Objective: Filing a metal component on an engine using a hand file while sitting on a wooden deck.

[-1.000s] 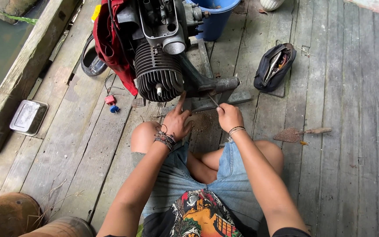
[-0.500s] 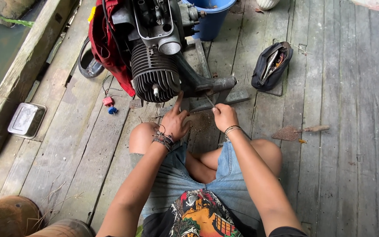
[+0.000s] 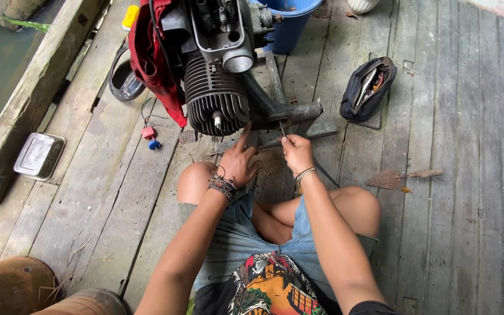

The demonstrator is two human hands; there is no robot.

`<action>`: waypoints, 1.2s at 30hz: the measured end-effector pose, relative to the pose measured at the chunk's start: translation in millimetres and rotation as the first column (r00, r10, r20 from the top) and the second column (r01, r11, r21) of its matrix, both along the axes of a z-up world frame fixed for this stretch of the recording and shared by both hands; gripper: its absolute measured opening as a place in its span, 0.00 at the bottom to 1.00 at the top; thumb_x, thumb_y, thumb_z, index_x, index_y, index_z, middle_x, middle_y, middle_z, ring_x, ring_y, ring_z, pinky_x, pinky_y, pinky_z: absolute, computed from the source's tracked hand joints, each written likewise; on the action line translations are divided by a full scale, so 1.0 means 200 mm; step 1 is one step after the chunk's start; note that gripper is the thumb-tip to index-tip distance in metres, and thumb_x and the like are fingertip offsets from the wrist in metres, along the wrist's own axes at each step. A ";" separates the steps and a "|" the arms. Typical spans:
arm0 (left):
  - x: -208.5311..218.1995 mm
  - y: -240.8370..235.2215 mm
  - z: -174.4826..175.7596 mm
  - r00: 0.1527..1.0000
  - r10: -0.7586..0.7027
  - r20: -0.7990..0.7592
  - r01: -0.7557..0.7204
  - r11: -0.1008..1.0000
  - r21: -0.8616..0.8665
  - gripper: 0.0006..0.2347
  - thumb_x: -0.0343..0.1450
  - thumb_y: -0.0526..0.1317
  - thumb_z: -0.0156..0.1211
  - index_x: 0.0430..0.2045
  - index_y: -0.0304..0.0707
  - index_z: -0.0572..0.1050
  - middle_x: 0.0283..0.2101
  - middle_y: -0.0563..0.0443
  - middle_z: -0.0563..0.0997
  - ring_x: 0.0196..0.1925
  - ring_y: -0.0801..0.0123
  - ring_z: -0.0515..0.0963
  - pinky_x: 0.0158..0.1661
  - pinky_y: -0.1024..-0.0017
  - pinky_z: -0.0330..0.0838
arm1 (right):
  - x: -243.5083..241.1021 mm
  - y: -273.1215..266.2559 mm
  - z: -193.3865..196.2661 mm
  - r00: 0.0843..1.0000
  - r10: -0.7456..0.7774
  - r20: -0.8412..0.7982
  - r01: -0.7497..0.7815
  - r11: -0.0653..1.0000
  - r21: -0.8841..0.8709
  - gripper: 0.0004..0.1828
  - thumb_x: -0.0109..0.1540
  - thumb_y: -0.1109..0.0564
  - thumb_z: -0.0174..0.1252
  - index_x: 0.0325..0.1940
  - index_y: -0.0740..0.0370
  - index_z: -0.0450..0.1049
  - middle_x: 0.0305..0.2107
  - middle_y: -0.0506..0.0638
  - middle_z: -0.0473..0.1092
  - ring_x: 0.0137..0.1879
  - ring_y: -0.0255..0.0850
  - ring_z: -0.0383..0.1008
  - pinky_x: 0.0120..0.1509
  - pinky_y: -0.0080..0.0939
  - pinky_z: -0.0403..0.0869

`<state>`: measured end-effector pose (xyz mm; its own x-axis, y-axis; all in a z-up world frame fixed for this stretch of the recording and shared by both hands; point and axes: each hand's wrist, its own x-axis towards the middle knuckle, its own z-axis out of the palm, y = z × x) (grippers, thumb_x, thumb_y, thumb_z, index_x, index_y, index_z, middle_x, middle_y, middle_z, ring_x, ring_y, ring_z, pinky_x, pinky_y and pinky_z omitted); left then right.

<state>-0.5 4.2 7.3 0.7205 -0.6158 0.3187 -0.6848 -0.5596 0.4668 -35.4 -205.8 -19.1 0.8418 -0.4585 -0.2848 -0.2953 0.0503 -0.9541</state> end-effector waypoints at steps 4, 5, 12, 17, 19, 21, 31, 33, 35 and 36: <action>0.01 0.00 -0.05 0.999 0.009 -0.047 -0.007 0.999 0.053 0.08 0.66 0.41 0.66 0.34 0.45 0.75 0.74 0.38 0.53 0.45 0.46 0.83 0.45 0.56 0.79 | -0.09 0.02 0.16 0.993 0.107 -0.050 -0.100 0.988 0.121 0.15 0.69 0.55 0.49 0.53 0.68 0.73 0.15 0.41 0.55 0.15 0.22 0.56 0.13 0.20 0.57; 0.02 0.00 -0.07 1.000 -0.006 -0.019 0.006 1.000 0.013 0.09 0.65 0.41 0.66 0.35 0.44 0.74 0.74 0.38 0.53 0.44 0.43 0.82 0.44 0.53 0.78 | -0.09 -0.04 0.12 0.996 0.069 -0.052 -0.065 0.994 0.091 0.14 0.69 0.55 0.51 0.53 0.67 0.75 0.15 0.43 0.57 0.14 0.23 0.56 0.12 0.21 0.57; 0.03 -0.01 -0.08 1.000 -0.006 -0.019 0.006 1.000 -0.002 0.10 0.66 0.42 0.67 0.37 0.43 0.75 0.73 0.37 0.55 0.44 0.41 0.82 0.47 0.52 0.78 | -0.14 -0.08 0.24 0.996 0.070 -0.054 -0.064 0.991 0.115 0.13 0.68 0.56 0.53 0.51 0.66 0.75 0.16 0.44 0.56 0.14 0.22 0.54 0.11 0.21 0.53; 0.03 -0.01 -0.06 0.999 0.002 -0.037 -0.001 1.000 0.013 0.10 0.66 0.42 0.66 0.36 0.43 0.75 0.73 0.37 0.55 0.45 0.41 0.83 0.48 0.52 0.78 | -0.15 -0.07 0.22 0.996 0.062 -0.057 -0.052 0.985 0.165 0.12 0.69 0.56 0.52 0.51 0.65 0.76 0.17 0.44 0.55 0.14 0.22 0.54 0.11 0.21 0.53; 0.02 0.00 -0.07 0.999 0.000 -0.042 0.001 1.000 0.025 0.09 0.66 0.42 0.66 0.35 0.43 0.75 0.73 0.37 0.55 0.44 0.42 0.83 0.48 0.53 0.78 | -0.16 -0.08 0.21 0.993 0.093 -0.067 -0.075 0.972 0.223 0.11 0.69 0.56 0.52 0.51 0.64 0.75 0.18 0.44 0.56 0.15 0.22 0.54 0.11 0.20 0.53; 0.04 -0.01 -0.07 1.000 -0.009 -0.004 0.009 1.000 -0.015 0.10 0.65 0.42 0.66 0.35 0.41 0.74 0.74 0.36 0.53 0.42 0.40 0.82 0.47 0.50 0.78 | -0.13 -0.15 0.18 0.995 0.086 -0.060 -0.070 0.970 0.231 0.10 0.69 0.56 0.52 0.48 0.62 0.76 0.18 0.45 0.57 0.14 0.23 0.54 0.12 0.20 0.52; 0.02 -0.01 -0.06 1.000 -0.007 -0.002 0.007 0.999 -0.031 0.10 0.65 0.42 0.66 0.35 0.41 0.75 0.73 0.37 0.55 0.43 0.40 0.82 0.46 0.50 0.78 | -0.14 -0.09 0.17 0.996 0.059 -0.070 -0.043 0.976 0.216 0.11 0.69 0.55 0.53 0.50 0.62 0.76 0.18 0.44 0.56 0.14 0.23 0.53 0.12 0.21 0.51; 0.01 0.00 -0.05 1.000 -0.002 0.003 0.002 1.000 -0.017 0.11 0.65 0.43 0.67 0.36 0.43 0.74 0.73 0.39 0.55 0.44 0.42 0.82 0.46 0.51 0.78 | -0.16 0.01 0.20 0.997 0.031 -0.078 -0.011 0.968 0.250 0.12 0.69 0.57 0.51 0.51 0.63 0.76 0.18 0.44 0.55 0.14 0.23 0.54 0.11 0.21 0.52; 0.01 0.00 -0.06 1.000 0.001 -0.005 -0.001 1.000 -0.017 0.11 0.65 0.43 0.67 0.36 0.43 0.74 0.73 0.39 0.55 0.44 0.42 0.82 0.46 0.51 0.78 | -0.15 -0.06 0.08 0.997 0.007 -0.073 0.009 0.975 0.222 0.11 0.69 0.56 0.52 0.51 0.62 0.76 0.17 0.45 0.56 0.13 0.24 0.55 0.11 0.22 0.52; 0.01 -0.01 -0.05 1.000 0.003 -0.007 -0.003 1.000 -0.022 0.11 0.65 0.43 0.67 0.36 0.44 0.74 0.73 0.39 0.55 0.44 0.42 0.82 0.46 0.51 0.77 | -0.14 -0.10 0.03 0.998 -0.018 -0.061 0.029 0.981 0.189 0.11 0.68 0.56 0.53 0.51 0.61 0.77 0.16 0.46 0.57 0.13 0.25 0.55 0.11 0.22 0.52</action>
<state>2.3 2.8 -3.4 0.7246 -0.6069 0.3266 -0.6798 -0.5512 0.4838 -63.2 -225.7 -13.9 0.8107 -0.4105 -0.4175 -0.3476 0.2365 -0.9073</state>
